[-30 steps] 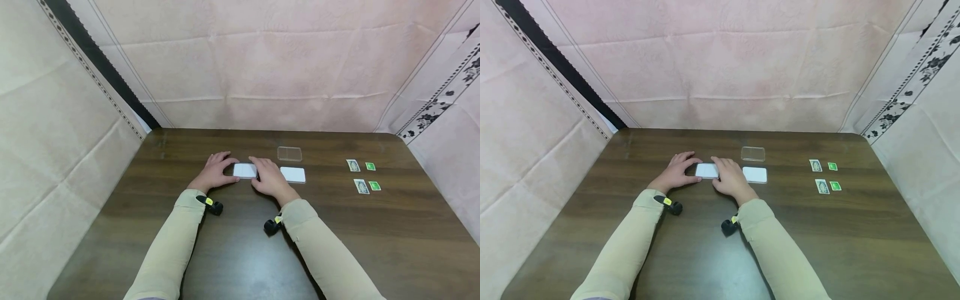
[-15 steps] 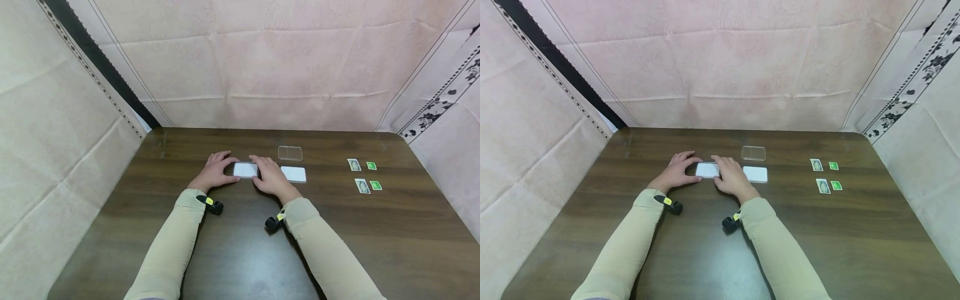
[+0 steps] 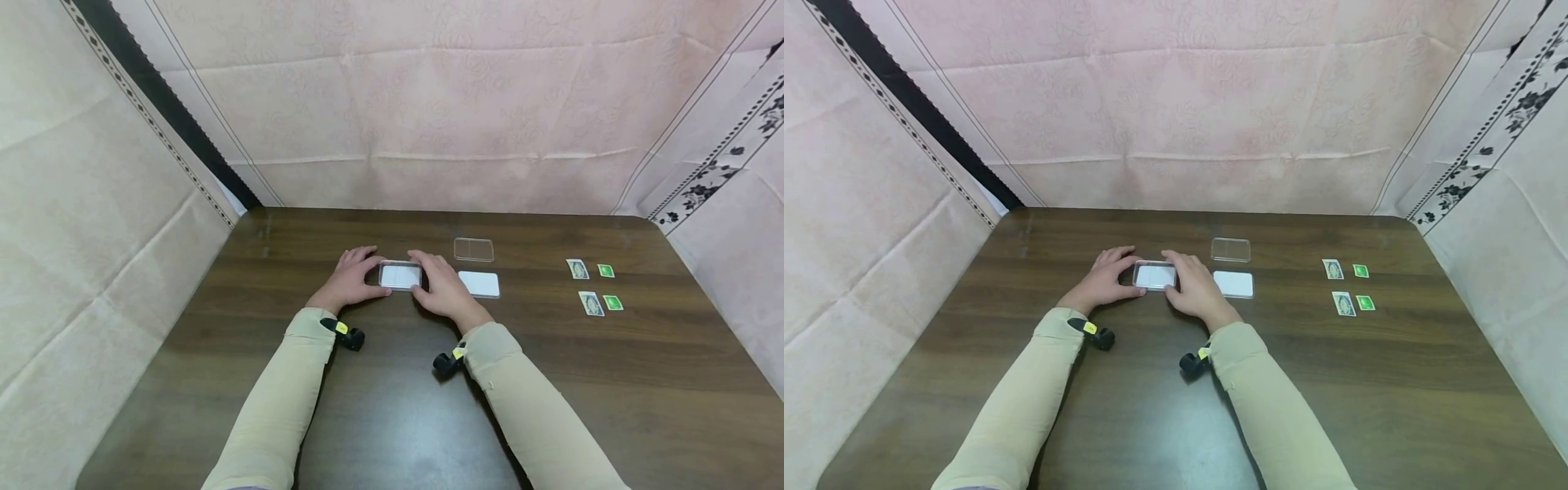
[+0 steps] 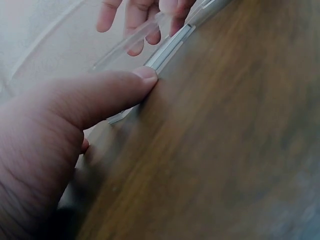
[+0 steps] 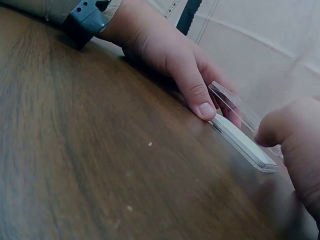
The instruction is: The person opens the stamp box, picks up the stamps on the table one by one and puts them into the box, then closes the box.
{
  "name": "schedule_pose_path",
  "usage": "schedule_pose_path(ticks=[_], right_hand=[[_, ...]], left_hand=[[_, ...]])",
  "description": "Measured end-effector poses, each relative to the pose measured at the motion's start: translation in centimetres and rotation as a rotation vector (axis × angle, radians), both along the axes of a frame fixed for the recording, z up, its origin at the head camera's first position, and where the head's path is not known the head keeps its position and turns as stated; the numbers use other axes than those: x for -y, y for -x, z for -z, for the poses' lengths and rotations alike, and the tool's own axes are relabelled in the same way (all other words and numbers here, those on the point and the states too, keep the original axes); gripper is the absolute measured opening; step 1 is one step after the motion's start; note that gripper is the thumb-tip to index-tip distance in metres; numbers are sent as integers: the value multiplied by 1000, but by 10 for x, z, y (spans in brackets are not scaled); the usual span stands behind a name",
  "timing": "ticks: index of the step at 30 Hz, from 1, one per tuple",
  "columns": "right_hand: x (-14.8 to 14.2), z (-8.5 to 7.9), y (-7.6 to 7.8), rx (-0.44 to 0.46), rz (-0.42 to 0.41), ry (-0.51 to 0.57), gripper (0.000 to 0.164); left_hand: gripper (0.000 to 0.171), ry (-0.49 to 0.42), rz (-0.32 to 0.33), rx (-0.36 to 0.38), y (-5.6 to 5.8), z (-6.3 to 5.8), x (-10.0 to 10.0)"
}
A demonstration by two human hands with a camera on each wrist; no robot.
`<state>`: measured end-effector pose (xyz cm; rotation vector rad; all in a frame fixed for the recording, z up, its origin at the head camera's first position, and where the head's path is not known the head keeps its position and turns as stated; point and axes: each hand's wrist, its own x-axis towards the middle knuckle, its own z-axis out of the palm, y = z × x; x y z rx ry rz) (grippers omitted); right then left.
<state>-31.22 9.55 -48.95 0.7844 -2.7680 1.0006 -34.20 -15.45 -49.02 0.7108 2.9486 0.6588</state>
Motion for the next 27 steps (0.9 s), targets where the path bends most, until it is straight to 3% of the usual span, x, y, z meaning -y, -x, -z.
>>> schedule_pose_path(ticks=[16,27], right_hand=[[-2,-8,7,0,37,156,68],[-3,-18,35,3,165,73,66]], left_hand=[[62,5,-8,20,-3,-1,1],[60,-17,9,16,-3,-3,1]])
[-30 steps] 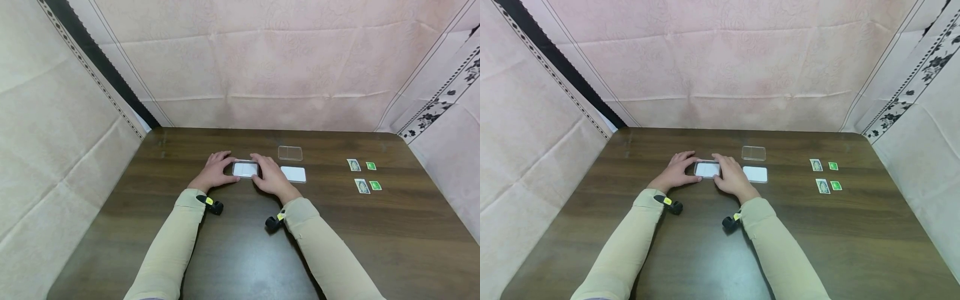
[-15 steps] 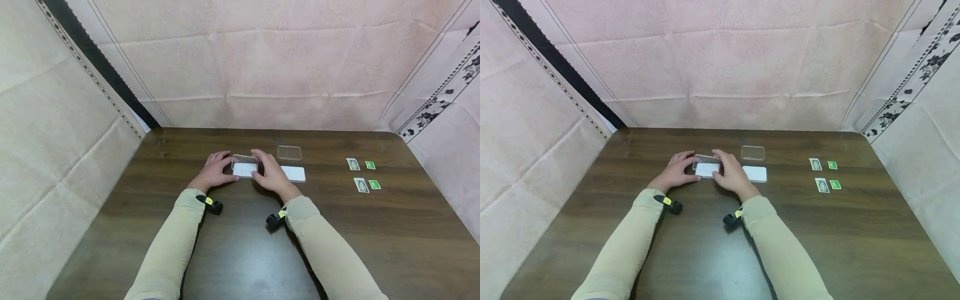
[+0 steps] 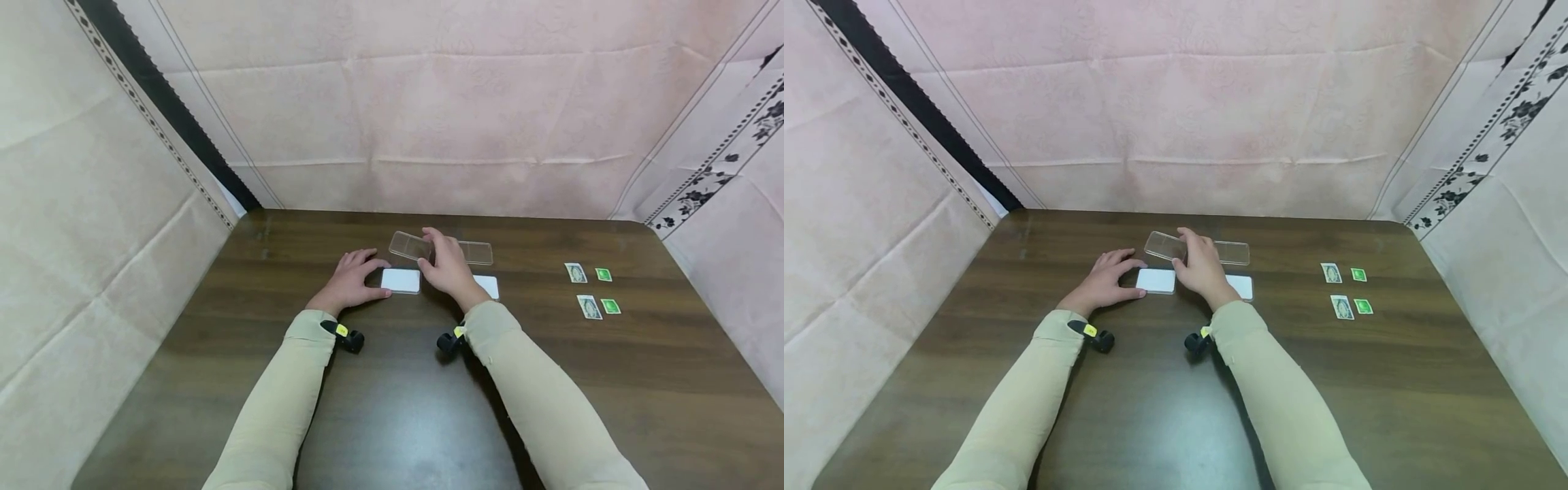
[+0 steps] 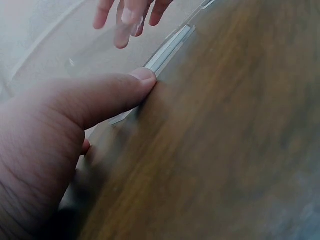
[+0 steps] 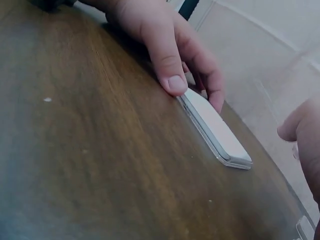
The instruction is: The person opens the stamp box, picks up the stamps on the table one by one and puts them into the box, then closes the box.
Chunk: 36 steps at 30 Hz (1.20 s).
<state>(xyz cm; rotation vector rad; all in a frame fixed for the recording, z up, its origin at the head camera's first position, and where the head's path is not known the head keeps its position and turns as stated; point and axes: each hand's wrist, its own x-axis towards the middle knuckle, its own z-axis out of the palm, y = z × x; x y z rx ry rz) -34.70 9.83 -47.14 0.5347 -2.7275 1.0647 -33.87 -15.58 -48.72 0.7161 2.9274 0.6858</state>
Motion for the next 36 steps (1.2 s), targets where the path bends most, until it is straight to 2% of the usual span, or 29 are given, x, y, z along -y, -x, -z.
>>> schedule_pose_path(ticks=[7,12,19,28,36], right_hand=[[6,5,14,90,10,-114,63],[8,8,18,151,3,-139,63],[9,8,22,179,9,-175,63],[10,9,29,221,19,-94,68],[13,8,31,240,20,-71,69]], left_hand=[[59,6,-3,1,0,3,0],[59,5,-4,11,-1,4,0],[61,16,-1,5,-1,4,-3],[60,5,-1,-8,1,4,-4],[60,4,-5,-9,1,3,-1]])
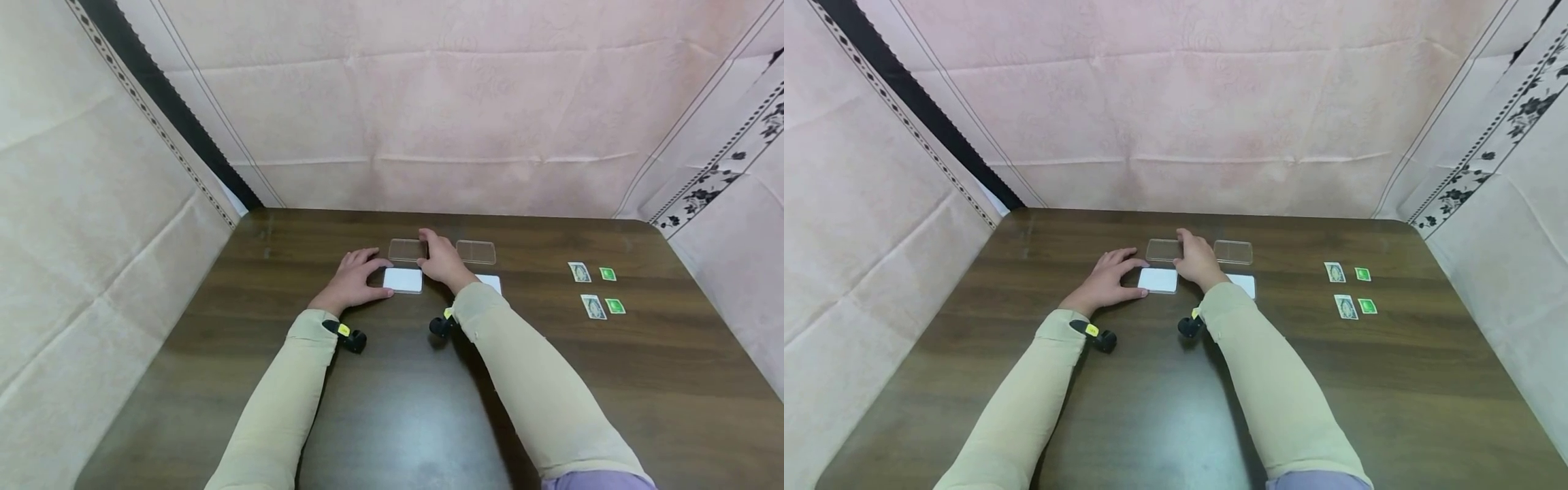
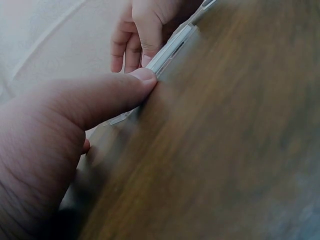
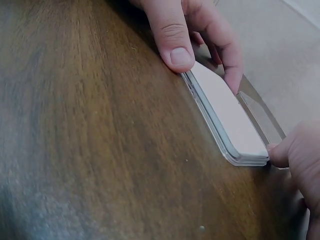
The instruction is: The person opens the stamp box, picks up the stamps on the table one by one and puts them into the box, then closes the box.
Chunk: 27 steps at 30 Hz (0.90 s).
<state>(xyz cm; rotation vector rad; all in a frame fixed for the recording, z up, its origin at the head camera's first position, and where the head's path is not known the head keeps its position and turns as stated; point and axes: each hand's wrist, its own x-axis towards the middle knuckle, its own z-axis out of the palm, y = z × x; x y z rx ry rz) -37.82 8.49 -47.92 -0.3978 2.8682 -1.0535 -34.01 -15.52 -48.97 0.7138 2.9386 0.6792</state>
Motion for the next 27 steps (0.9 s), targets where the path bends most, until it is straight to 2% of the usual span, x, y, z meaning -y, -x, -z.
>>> schedule_pose_path(ticks=[8,11,14,18,21,27], right_hand=[[-2,-9,-1,13,-9,39,79],[-8,-24,-3,-40,-1,85,80],[-21,-43,-5,-138,28,147,75],[-53,-68,-8,-241,57,223,72],[-84,-80,-16,-253,60,224,72],[-152,-81,-41,-262,77,177,69]], left_hand=[[62,1,11,-5,-1,-3,0],[63,-5,13,0,-3,-3,0],[65,0,8,1,-4,-3,1],[65,-16,-1,-5,-7,-3,2],[62,-58,-3,-15,-8,-3,1],[57,-136,-10,-42,-12,-4,-6]])
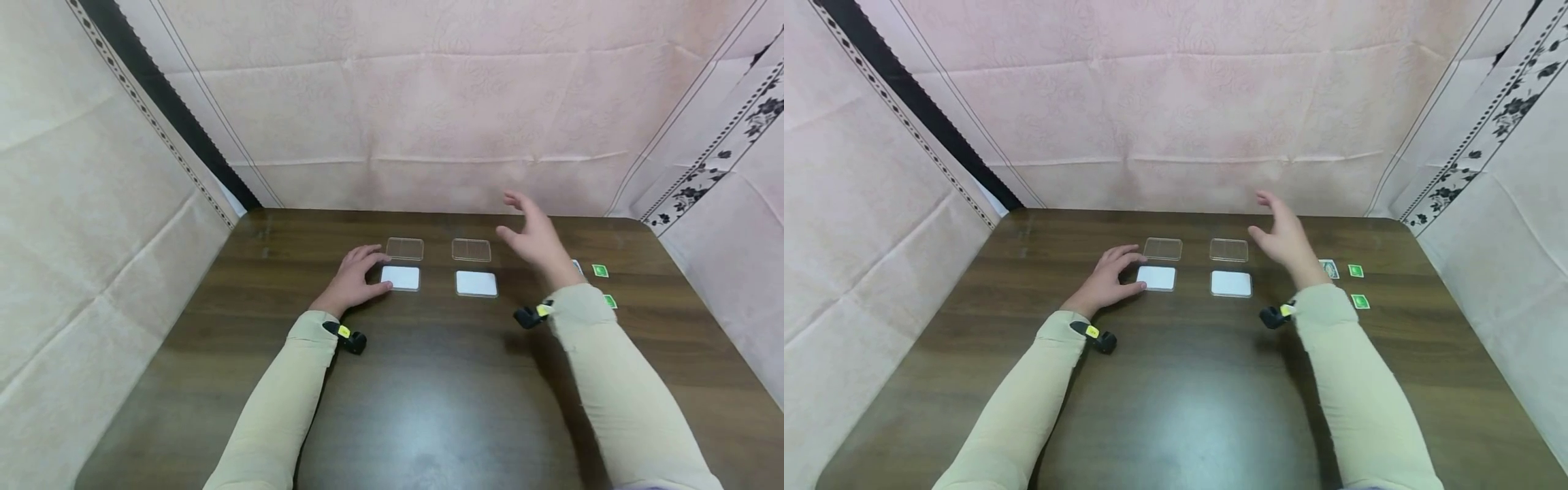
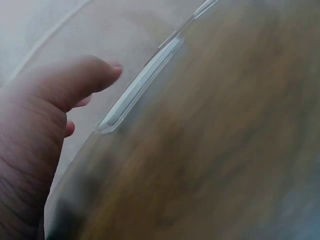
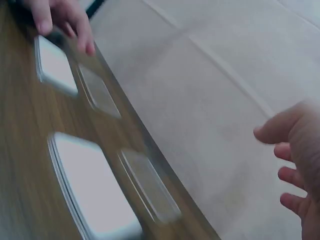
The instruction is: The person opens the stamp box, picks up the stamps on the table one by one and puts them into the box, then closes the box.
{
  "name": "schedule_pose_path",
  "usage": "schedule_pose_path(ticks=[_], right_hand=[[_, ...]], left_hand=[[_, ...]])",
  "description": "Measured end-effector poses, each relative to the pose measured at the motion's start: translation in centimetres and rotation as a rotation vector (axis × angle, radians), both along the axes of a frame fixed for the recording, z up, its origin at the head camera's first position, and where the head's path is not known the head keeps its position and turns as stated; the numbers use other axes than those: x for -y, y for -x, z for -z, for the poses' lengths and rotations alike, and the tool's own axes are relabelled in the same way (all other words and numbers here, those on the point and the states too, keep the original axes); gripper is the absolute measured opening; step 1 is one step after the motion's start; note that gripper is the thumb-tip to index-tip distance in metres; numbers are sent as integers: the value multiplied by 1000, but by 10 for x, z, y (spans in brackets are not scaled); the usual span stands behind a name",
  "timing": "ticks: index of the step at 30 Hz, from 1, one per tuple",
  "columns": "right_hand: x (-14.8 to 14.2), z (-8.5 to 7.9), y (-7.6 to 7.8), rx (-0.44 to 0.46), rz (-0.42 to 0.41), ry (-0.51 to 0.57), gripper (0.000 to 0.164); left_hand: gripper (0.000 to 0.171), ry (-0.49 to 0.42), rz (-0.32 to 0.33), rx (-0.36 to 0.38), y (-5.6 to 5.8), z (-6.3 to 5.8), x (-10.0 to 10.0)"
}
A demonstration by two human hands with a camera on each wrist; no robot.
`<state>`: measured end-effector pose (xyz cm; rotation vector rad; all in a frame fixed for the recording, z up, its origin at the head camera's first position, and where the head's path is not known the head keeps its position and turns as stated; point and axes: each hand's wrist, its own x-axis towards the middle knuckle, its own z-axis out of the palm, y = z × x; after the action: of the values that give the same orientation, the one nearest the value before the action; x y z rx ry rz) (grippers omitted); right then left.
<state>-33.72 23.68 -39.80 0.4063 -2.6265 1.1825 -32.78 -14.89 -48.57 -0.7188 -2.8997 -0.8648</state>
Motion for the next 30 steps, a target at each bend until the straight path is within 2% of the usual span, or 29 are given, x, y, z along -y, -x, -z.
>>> schedule_pose_path(ticks=[7,11,14,21,23,30], right_hand=[[-70,15,-34,-35,20,73,64],[-102,33,-50,-60,71,71,60],[-120,47,-59,-69,105,63,57],[-146,70,-73,-130,192,-18,52],[-151,76,-76,-143,191,-47,50],[-162,92,-80,-142,129,-144,46]], left_hand=[[51,-77,34,-53,-7,-1,-20],[48,-110,50,-72,-11,1,-33],[46,-100,67,-90,-14,3,-44],[49,-21,159,-138,-21,3,-73],[51,-6,176,-146,-24,2,-78],[55,54,166,-157,-26,3,-97]])
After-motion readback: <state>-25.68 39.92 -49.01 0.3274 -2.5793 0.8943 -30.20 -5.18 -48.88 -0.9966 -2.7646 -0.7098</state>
